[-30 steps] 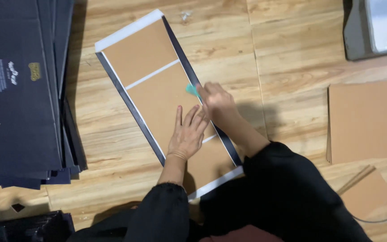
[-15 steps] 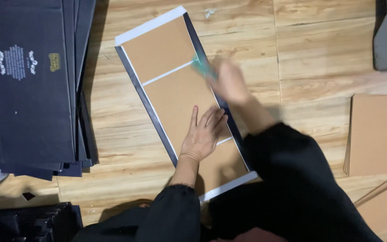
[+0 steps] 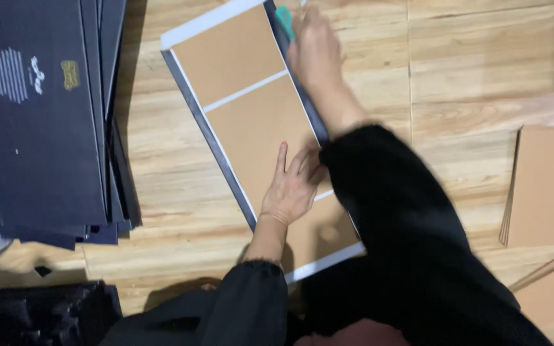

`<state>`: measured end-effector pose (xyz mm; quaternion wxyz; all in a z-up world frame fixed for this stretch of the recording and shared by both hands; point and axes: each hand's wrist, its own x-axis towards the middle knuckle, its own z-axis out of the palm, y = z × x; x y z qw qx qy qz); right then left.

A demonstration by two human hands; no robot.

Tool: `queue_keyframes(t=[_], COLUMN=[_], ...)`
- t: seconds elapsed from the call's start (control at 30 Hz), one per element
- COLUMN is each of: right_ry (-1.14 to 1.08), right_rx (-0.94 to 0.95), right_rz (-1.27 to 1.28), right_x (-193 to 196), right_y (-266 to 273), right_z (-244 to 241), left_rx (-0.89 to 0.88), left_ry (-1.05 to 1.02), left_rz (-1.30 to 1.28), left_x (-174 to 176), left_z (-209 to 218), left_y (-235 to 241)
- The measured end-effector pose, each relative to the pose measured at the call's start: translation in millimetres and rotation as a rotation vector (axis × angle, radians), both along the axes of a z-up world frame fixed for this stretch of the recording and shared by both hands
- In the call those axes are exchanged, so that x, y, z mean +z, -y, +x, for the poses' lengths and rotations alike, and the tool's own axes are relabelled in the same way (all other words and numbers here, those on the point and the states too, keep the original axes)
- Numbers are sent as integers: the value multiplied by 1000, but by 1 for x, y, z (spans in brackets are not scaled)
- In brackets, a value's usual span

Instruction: Assembling a cardboard box or folder cover by aligning and bonding panels to a printed sheet

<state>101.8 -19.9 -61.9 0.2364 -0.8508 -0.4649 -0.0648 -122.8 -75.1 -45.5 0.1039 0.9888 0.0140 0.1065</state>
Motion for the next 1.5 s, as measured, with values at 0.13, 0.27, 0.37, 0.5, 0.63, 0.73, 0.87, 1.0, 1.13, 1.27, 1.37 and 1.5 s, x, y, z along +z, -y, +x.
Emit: queue_keyframes(t=[0.13,0.27,0.37,0.5,0.63,0.73,0.87,1.0,1.13,1.27,1.37,1.5], right_ry=[-30,-80,17,-109,-74,-107,-291,-183,-272,-284,-388,-514], right_rx=[109,115,59,248,180,249,416,267,364,219,358,285], right_rz=[-155,130,-90,-99,-82,-107,-161,-42,-153,-142,-180,-97], right_x=[15,14,-3,-2,16,19,30,46,67,45,63,30], right_y=[4,-17,-35,-37,-37,-25,-2,42,78,94,116,158], right_z=[-15,18,4,30,29,30,13,-3,-34,-37,-59,-54], left_rx=[-3,12,11,-4,1,2,7,16,2,35,50,135], left_ry=[-48,20,-5,-62,-14,-32,-48,10,19,-13,-35,147], left_rz=[45,1,26,58,18,32,18,3,-31,-29,33,-67], left_x=[2,-1,-1,3,4,5,-1,4,0,-10,-12,-15], left_z=[2,2,2,3,2,4,2,4,-1,0,1,-1], left_y=[0,0,-1,-1,-3,-2,1,0,3,6,4,8])
